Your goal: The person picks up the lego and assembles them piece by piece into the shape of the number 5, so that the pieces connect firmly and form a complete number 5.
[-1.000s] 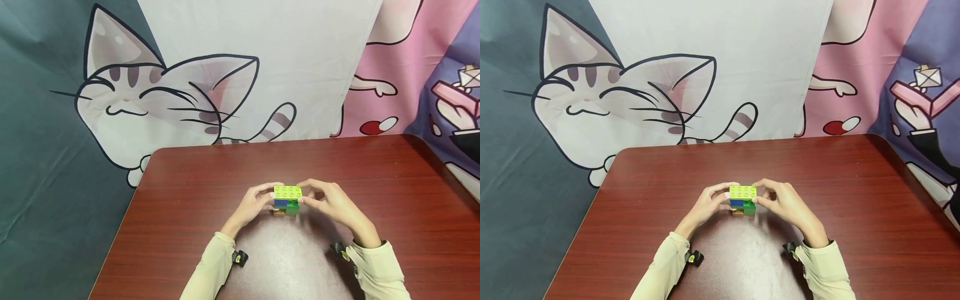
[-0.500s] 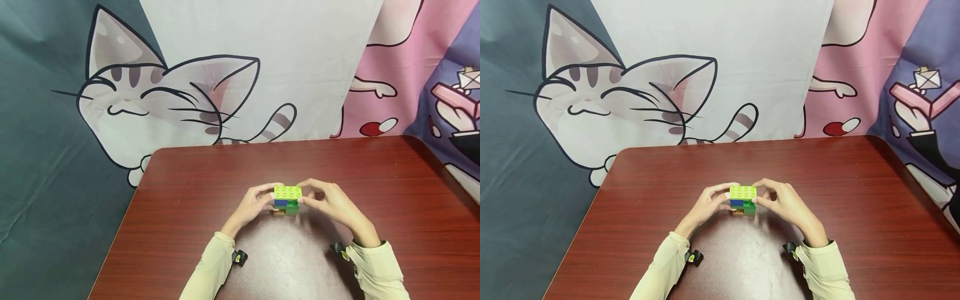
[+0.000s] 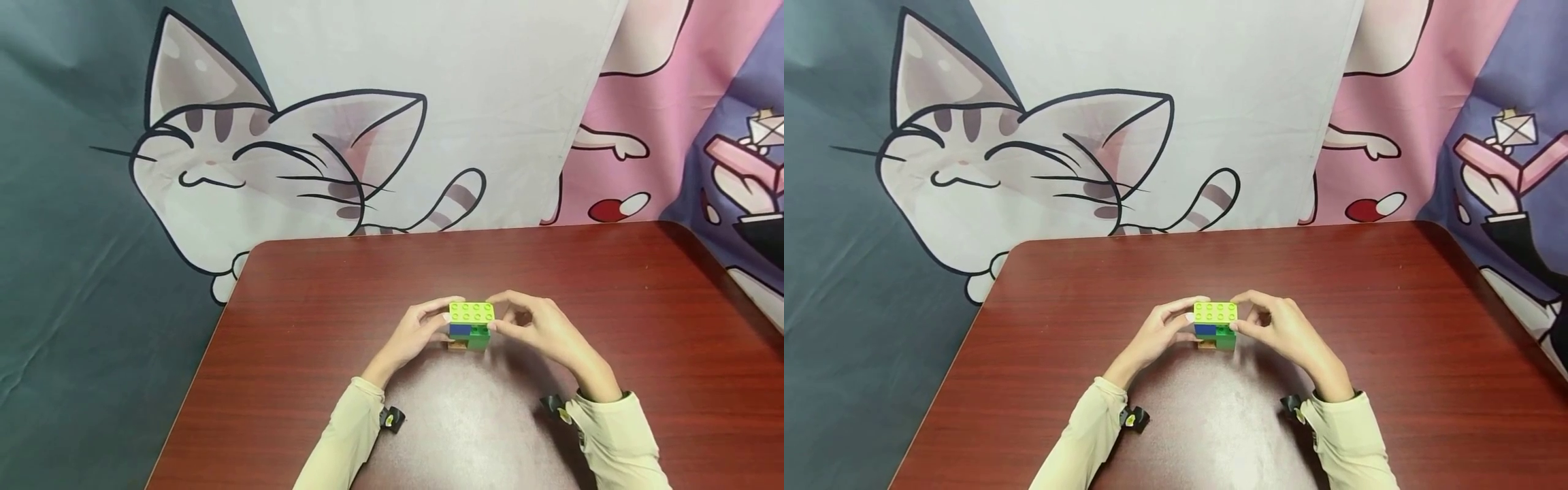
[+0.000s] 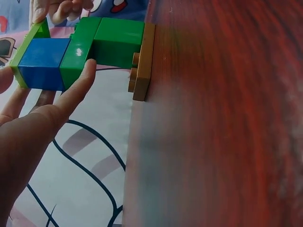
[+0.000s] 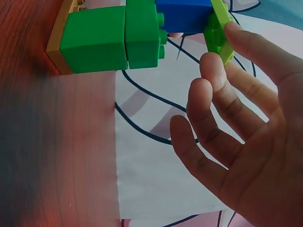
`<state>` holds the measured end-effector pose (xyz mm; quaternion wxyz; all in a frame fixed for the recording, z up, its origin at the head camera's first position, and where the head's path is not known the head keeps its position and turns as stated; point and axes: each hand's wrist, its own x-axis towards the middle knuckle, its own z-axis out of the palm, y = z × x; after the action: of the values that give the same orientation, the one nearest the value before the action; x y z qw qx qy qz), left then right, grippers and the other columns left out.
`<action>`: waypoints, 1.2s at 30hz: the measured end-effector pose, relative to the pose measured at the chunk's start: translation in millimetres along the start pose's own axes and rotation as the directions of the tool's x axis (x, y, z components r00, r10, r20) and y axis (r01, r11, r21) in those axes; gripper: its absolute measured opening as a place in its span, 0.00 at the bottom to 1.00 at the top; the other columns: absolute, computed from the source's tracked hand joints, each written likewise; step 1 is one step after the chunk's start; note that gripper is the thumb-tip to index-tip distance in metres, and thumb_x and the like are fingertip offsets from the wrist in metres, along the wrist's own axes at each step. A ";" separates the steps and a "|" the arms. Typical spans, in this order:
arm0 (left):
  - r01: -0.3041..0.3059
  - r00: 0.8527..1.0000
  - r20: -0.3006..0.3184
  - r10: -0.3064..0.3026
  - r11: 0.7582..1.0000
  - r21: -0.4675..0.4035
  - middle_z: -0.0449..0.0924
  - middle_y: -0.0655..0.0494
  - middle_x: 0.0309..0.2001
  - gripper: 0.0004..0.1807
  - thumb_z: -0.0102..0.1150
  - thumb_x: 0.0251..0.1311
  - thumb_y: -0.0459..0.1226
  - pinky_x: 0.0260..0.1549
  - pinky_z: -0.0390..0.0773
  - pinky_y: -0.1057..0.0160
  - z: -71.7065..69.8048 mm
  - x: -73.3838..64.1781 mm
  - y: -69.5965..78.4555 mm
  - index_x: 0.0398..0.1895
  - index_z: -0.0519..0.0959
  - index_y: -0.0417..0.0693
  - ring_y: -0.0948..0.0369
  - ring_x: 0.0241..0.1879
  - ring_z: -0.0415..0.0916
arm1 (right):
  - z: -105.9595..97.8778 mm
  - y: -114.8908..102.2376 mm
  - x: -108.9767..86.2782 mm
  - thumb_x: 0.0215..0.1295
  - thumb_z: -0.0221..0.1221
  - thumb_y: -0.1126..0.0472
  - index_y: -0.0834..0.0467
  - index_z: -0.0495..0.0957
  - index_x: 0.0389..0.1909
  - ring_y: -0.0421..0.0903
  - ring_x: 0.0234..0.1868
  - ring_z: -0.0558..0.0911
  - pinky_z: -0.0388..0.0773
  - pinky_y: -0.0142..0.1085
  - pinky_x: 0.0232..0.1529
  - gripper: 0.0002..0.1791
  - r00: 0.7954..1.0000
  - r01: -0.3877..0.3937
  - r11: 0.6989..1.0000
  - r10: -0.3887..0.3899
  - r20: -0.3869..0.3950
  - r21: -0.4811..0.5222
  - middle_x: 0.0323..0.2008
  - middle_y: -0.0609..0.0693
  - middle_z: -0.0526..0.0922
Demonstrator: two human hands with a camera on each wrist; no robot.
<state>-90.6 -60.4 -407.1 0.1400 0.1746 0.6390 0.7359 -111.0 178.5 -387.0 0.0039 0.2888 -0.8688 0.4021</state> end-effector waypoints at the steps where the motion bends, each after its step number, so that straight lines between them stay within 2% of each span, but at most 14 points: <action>1: 0.002 1.000 0.004 -0.002 1.000 0.008 0.73 0.37 0.53 0.20 0.44 0.66 0.27 0.45 0.72 0.42 -0.3 0.1 -0.7 0.61 0.67 0.32 0.57 0.44 0.76 | 0.2 0.1 -0.4 0.55 0.66 0.56 0.51 0.78 0.46 0.37 0.24 0.75 0.72 0.32 0.29 0.17 1.000 0.003 1.000 -0.003 -0.004 -0.002 0.19 0.37 0.77; 8: 0.009 0.999 0.034 -0.011 0.998 0.062 0.65 0.46 0.63 0.22 0.42 0.70 0.33 0.51 0.71 0.52 -10.6 2.0 -11.6 0.65 0.65 0.42 0.58 0.54 0.71 | 1.4 -0.3 -0.4 0.53 0.68 0.58 0.53 0.78 0.46 0.36 0.24 0.75 0.74 0.32 0.27 0.18 0.998 0.047 0.998 -0.048 -0.031 -0.031 0.21 0.37 0.76; 12: -0.035 0.999 0.041 0.032 0.996 0.081 0.61 0.49 0.66 0.23 0.38 0.72 0.39 0.54 0.68 0.51 -22.0 0.1 -18.4 0.69 0.60 0.46 0.57 0.62 0.63 | -3.0 -2.5 -2.8 0.54 0.67 0.56 0.56 0.74 0.52 0.37 0.25 0.76 0.75 0.33 0.27 0.24 0.999 0.022 0.999 -0.023 -0.027 -0.035 0.23 0.39 0.77; 15: -0.119 0.993 0.021 0.118 0.964 0.237 0.62 0.48 0.66 0.25 0.39 0.72 0.41 0.57 0.63 0.48 -30.7 -8.1 -15.2 0.70 0.58 0.47 0.56 0.65 0.58 | -10.4 -4.2 -9.6 0.52 0.68 0.56 0.56 0.71 0.56 0.39 0.28 0.77 0.77 0.34 0.29 0.29 0.996 0.002 0.997 -0.008 -0.084 -0.075 0.27 0.41 0.78; 16: -0.144 0.989 0.013 0.148 0.929 0.341 0.61 0.50 0.66 0.26 0.41 0.71 0.42 0.58 0.61 0.48 -33.9 -11.6 -13.4 0.70 0.56 0.49 0.56 0.66 0.55 | -12.7 -4.3 -12.4 0.51 0.69 0.56 0.56 0.70 0.57 0.39 0.29 0.77 0.76 0.35 0.30 0.31 0.993 0.004 0.994 -0.016 -0.113 -0.105 0.29 0.42 0.78; 17: -0.160 0.984 0.005 0.178 0.869 0.468 0.58 0.51 0.68 0.28 0.43 0.70 0.43 0.60 0.58 0.47 -37.2 -15.2 -11.0 0.71 0.54 0.51 0.57 0.67 0.52 | -14.3 -4.3 -15.2 0.49 0.70 0.56 0.56 0.69 0.59 0.41 0.31 0.78 0.76 0.36 0.32 0.35 0.990 0.014 0.990 -0.034 -0.140 -0.140 0.33 0.44 0.79; 18: -0.172 0.978 0.009 0.209 0.778 0.605 0.55 0.52 0.69 0.32 0.46 0.68 0.44 0.61 0.56 0.47 -40.5 -18.5 -8.5 0.72 0.52 0.52 0.57 0.68 0.49 | -15.1 -3.8 -17.5 0.46 0.71 0.55 0.57 0.67 0.61 0.43 0.35 0.77 0.75 0.37 0.35 0.39 0.984 0.040 0.984 -0.068 -0.162 -0.171 0.37 0.47 0.79; 20: -0.185 0.963 0.045 0.265 0.530 0.828 0.46 0.52 0.72 0.40 0.54 0.62 0.47 0.63 0.51 0.48 -47.0 -23.7 -3.2 0.73 0.47 0.54 0.57 0.70 0.41 | -13.8 -2.0 -21.6 0.45 0.71 0.50 0.60 0.60 0.65 0.48 0.45 0.75 0.72 0.37 0.46 0.47 0.971 0.121 0.962 -0.166 -0.173 -0.245 0.48 0.54 0.76; 22: -0.209 0.945 0.119 0.306 0.280 0.937 0.37 0.49 0.73 0.49 0.60 0.56 0.50 0.63 0.48 0.45 -51.7 -27.1 2.2 0.74 0.42 0.55 0.53 0.71 0.34 | -8.7 0.5 -24.4 0.47 0.68 0.42 0.63 0.56 0.67 0.55 0.54 0.69 0.63 0.38 0.57 0.52 0.942 0.239 0.921 -0.298 -0.157 -0.309 0.59 0.61 0.67; 24: -0.252 0.924 0.209 0.321 0.100 0.962 0.31 0.45 0.73 0.53 0.64 0.51 0.50 0.62 0.45 0.41 -54.4 -27.8 6.0 0.74 0.42 0.55 0.49 0.71 0.30 | -2.2 3.2 -28.0 0.46 0.65 0.37 0.63 0.54 0.68 0.60 0.61 0.61 0.57 0.46 0.62 0.55 0.926 0.306 0.881 -0.363 -0.101 -0.362 0.66 0.64 0.57; 25: -0.273 0.917 0.248 0.312 0.040 0.961 0.29 0.44 0.73 0.54 0.66 0.49 0.50 0.62 0.44 0.39 -54.6 -27.2 7.1 0.74 0.42 0.56 0.48 0.70 0.30 | 1.5 4.2 -30.1 0.45 0.65 0.36 0.62 0.54 0.68 0.62 0.63 0.58 0.56 0.50 0.62 0.55 0.926 0.316 0.863 -0.371 -0.071 -0.393 0.68 0.64 0.52; 27: -0.317 0.904 0.315 0.287 -0.042 0.947 0.27 0.42 0.72 0.55 0.69 0.46 0.50 0.61 0.43 0.37 -53.6 -24.2 5.3 0.73 0.44 0.59 0.46 0.70 0.30 | 8.6 6.0 -33.7 0.39 0.70 0.38 0.59 0.55 0.69 0.65 0.64 0.54 0.57 0.58 0.58 0.58 0.932 0.314 0.839 -0.361 -0.023 -0.444 0.70 0.64 0.46; 30: -0.369 0.894 0.382 0.234 -0.097 0.924 0.26 0.42 0.72 0.55 0.70 0.44 0.50 0.60 0.43 0.36 -50.0 -15.6 -1.6 0.72 0.45 0.59 0.46 0.70 0.30 | 15.9 7.1 -36.9 0.27 0.76 0.47 0.52 0.55 0.70 0.65 0.66 0.51 0.59 0.64 0.52 0.63 0.959 0.257 0.826 -0.283 0.027 -0.502 0.71 0.62 0.41; 36: -0.384 0.902 0.396 0.172 -0.100 0.918 0.24 0.45 0.72 0.59 0.72 0.41 0.50 0.61 0.46 0.37 -43.6 -2.2 -14.2 0.72 0.43 0.57 0.50 0.71 0.30 | 23.0 7.3 -31.4 0.28 0.78 0.51 0.50 0.54 0.71 0.66 0.66 0.50 0.57 0.65 0.53 0.63 0.966 0.235 0.833 -0.255 0.030 -0.501 0.71 0.61 0.39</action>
<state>-107.9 -98.2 -426.7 -0.1371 0.4040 0.9029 0.0519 -83.4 181.8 -415.2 0.1467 0.3791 -0.8987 0.1647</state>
